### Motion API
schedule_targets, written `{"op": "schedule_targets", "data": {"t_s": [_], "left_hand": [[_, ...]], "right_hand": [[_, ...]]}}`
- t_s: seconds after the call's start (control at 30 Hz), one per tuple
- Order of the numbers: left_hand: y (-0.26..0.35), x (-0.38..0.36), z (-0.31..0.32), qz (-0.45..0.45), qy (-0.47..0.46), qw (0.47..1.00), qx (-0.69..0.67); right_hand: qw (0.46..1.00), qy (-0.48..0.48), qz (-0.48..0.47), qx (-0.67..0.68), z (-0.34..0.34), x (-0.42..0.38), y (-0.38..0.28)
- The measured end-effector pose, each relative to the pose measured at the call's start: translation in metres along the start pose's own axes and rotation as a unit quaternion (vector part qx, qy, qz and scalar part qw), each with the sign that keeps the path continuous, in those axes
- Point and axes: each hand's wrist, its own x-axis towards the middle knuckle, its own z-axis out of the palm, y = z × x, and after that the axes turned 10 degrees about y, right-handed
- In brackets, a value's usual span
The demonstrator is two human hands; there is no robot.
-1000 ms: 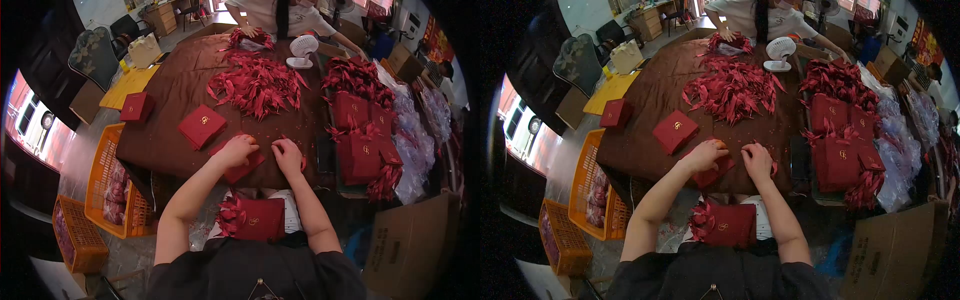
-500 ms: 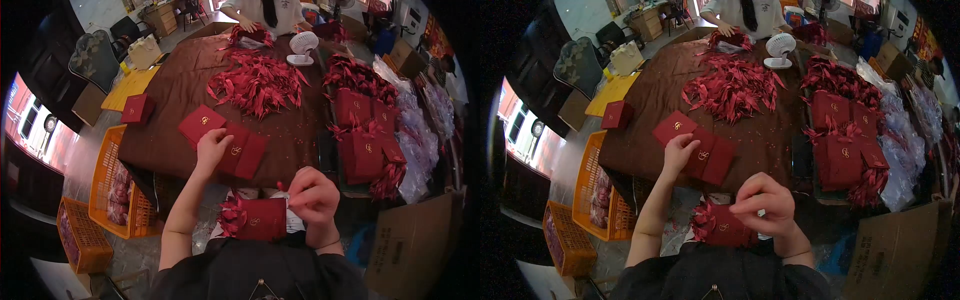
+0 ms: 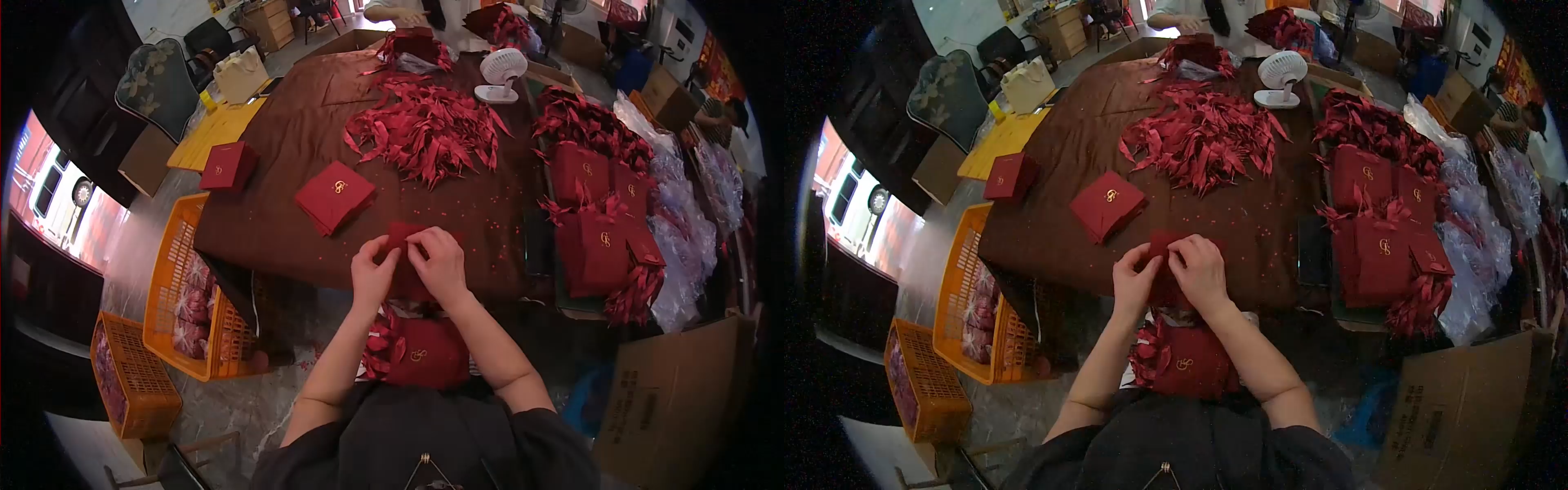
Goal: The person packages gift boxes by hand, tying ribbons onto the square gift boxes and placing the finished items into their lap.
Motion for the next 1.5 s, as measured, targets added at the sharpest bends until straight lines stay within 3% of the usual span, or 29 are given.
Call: {"op": "schedule_targets", "data": {"t_s": [0.33, 0.53, 0.73, 1.03, 1.1, 1.23, 1.3, 1.5], "left_hand": [[0.005, -0.017, 0.003, 0.067, 0.026, 0.997, 0.021], [0.012, -0.02, 0.001, 0.054, -0.013, 0.998, 0.015], [0.011, -0.025, 0.002, 0.027, -0.032, 0.999, -0.016], [0.016, -0.033, 0.007, 0.088, 0.0, 0.996, -0.004], [0.021, -0.036, 0.005, -0.003, -0.012, 1.0, -0.021], [0.014, -0.037, 0.002, 0.002, -0.007, 1.0, -0.015], [0.007, -0.035, 0.001, -0.008, -0.02, 0.999, -0.037], [0.001, -0.039, 0.006, 0.018, 0.0, 1.0, -0.013]], "right_hand": [[1.0, -0.003, 0.005, 0.023, 0.002, -0.013, -0.002], [0.995, 0.07, 0.043, 0.057, 0.004, -0.013, -0.001], [0.998, 0.039, 0.025, 0.036, -0.001, -0.014, -0.001], [0.998, 0.014, 0.038, 0.043, -0.003, -0.023, -0.004], [0.998, 0.029, 0.045, 0.044, -0.002, -0.025, -0.008], [1.0, 0.015, 0.004, 0.017, 0.0, -0.027, -0.005], [0.998, -0.008, -0.064, 0.01, -0.002, -0.025, -0.002], [0.999, -0.013, 0.015, 0.041, -0.001, -0.03, 0.004]]}}
